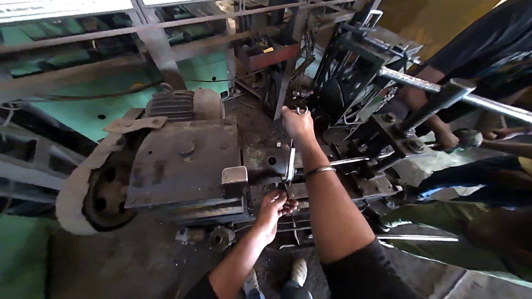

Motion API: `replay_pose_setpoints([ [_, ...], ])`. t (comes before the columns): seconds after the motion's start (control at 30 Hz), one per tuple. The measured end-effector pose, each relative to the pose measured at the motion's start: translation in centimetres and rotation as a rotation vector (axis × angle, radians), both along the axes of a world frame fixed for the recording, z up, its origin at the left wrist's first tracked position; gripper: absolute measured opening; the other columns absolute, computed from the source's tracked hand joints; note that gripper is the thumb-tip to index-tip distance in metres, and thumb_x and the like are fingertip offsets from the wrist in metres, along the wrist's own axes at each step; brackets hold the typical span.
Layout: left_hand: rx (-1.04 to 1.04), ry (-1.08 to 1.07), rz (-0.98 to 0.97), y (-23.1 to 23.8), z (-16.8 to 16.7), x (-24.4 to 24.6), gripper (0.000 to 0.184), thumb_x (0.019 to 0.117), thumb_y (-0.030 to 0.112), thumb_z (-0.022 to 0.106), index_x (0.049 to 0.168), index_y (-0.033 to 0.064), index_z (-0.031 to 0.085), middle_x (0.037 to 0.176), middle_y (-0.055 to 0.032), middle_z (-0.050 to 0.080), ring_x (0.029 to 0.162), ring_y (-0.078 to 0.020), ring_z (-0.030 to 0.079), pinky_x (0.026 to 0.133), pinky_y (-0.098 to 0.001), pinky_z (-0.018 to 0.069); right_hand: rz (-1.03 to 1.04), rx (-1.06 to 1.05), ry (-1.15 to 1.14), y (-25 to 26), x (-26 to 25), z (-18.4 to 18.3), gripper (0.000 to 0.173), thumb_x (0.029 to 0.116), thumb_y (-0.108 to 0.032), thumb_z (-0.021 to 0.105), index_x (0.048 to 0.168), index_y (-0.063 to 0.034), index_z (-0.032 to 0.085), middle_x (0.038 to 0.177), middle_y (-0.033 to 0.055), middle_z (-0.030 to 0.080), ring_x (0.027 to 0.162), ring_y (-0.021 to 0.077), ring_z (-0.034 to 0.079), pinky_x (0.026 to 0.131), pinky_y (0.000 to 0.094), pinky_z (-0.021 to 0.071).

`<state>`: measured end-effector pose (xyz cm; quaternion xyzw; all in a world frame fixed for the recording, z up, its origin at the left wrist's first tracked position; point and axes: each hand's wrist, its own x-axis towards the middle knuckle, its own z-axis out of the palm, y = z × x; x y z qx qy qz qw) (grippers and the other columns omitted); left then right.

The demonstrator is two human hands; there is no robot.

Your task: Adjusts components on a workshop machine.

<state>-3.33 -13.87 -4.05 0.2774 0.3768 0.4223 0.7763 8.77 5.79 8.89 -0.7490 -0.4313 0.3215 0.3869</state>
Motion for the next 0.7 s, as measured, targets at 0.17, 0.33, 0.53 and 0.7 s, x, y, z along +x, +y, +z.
replay_pose_setpoints([
  [0.17, -0.013, -0.069, 0.040, 0.7, 1.7, 0.2, 0.027, 0.1076, 0.015, 0.048, 0.118, -0.0047, 0.063, 0.101, -0.0210, 0.072, 0.092, -0.0264, 0.071, 0.090, -0.0409, 0.0577, 0.063, -0.106, -0.078, 2.9, 0.1, 0.9, 0.047, 0.0902, -0.056, 0.061, 0.093, -0.0106, 0.073, 0.092, 0.0132, 0.071, 0.091, 0.0327, 0.068, 0.075, 0.0620, 0.0517],
  [0.33, 0.021, -0.128, 0.047, 2.1, 3.1, 0.0, 0.027, 0.1063, 0.010, 0.046, 0.122, -0.0031, 0.064, 0.110, -0.0231, 0.071, 0.094, -0.0271, 0.071, 0.090, -0.0415, 0.0570, 0.140, -0.163, -0.101, 7.2, 0.3, -0.2, 0.037, 0.0921, -0.047, 0.061, 0.090, -0.0119, 0.074, 0.088, 0.0076, 0.071, 0.087, 0.0275, 0.068, 0.074, 0.0577, 0.0528],
  [0.53, 0.225, -0.102, -0.009, 0.3, 2.5, -2.8, 0.038, 0.1062, 0.016, 0.046, 0.136, -0.0050, 0.057, 0.118, -0.0265, 0.067, 0.101, -0.0325, 0.069, 0.093, -0.0466, 0.0567, 0.253, -0.242, -0.161, 12.0, 0.7, -2.5, 0.033, 0.0955, -0.041, 0.056, 0.095, -0.0107, 0.071, 0.083, 0.0076, 0.066, 0.077, 0.0246, 0.064, 0.069, 0.0528, 0.0512],
  [0.7, 0.108, 0.095, -0.039, -7.1, -3.1, -7.7, 0.038, 0.1069, 0.014, 0.038, 0.136, -0.0036, 0.056, 0.116, -0.0215, 0.070, 0.098, -0.0296, 0.070, 0.088, -0.0463, 0.0592, 0.346, -0.371, -0.141, 14.0, 1.1, -3.8, 0.038, 0.1021, -0.044, 0.049, 0.100, -0.0103, 0.066, 0.079, 0.0066, 0.061, 0.063, 0.0194, 0.054, 0.056, 0.0413, 0.0444],
])
